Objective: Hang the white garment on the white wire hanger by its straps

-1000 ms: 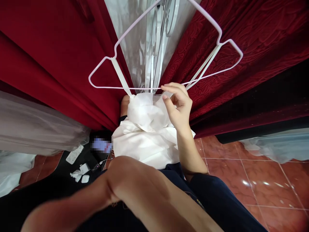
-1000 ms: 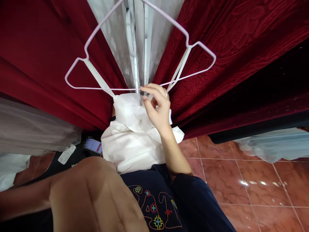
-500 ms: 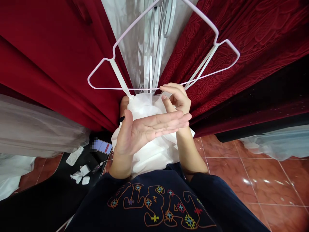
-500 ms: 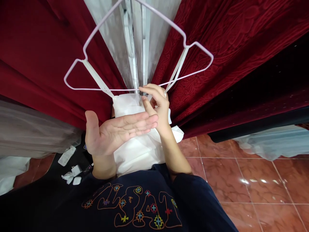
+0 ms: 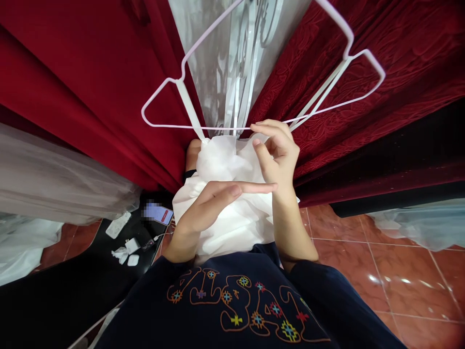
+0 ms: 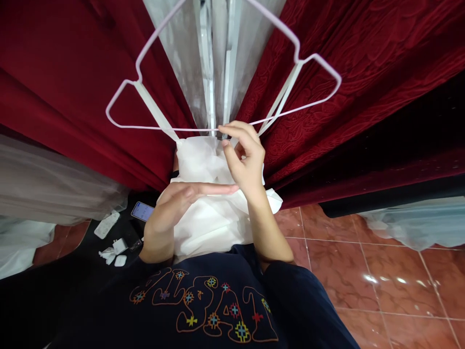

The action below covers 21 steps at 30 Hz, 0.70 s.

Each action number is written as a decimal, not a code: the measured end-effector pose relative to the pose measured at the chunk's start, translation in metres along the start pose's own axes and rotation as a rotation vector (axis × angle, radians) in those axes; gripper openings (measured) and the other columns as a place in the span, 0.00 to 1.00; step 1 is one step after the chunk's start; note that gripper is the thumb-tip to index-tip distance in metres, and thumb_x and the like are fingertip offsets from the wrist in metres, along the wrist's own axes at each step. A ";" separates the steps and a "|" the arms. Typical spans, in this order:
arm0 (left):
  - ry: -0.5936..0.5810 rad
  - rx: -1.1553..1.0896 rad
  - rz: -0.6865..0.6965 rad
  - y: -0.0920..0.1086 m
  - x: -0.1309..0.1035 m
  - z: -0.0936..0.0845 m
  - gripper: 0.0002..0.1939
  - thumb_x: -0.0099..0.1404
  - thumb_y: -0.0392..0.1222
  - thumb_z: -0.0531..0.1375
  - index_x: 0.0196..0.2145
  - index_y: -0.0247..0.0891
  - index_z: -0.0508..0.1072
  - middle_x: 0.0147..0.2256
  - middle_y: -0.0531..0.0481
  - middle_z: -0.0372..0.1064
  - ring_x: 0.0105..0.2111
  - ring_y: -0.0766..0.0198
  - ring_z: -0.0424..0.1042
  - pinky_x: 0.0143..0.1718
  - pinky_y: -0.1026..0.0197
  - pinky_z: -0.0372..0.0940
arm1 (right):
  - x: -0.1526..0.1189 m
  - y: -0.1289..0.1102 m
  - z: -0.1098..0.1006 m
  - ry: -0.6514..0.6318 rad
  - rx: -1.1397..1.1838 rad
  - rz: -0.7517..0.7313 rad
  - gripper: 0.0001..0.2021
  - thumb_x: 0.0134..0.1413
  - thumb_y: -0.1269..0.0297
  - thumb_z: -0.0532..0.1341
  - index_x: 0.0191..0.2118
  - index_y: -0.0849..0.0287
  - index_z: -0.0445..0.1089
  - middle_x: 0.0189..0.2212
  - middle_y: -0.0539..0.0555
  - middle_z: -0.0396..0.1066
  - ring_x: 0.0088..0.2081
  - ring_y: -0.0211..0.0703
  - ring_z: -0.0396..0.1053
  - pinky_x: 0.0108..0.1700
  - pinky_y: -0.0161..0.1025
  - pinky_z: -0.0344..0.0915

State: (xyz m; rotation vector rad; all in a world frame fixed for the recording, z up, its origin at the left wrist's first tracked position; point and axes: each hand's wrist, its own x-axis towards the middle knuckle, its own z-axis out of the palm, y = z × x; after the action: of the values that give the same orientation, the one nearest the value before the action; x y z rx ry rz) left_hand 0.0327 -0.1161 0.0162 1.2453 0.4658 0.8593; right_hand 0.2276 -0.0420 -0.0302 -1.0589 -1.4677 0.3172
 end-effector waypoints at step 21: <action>0.643 -0.095 -0.170 -0.042 -0.110 -0.047 0.40 0.67 0.79 0.66 0.54 0.39 0.87 0.54 0.33 0.84 0.55 0.34 0.84 0.60 0.38 0.78 | 0.002 0.013 0.006 0.041 0.058 -0.082 0.15 0.71 0.45 0.65 0.53 0.44 0.83 0.53 0.57 0.77 0.51 0.51 0.78 0.34 0.44 0.73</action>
State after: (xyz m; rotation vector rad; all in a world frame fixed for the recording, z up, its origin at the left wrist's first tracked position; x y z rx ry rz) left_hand -0.0559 -0.1750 -0.0525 0.8077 1.0147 1.1160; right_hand 0.2283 -0.0312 -0.0392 -0.9510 -1.4529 0.2764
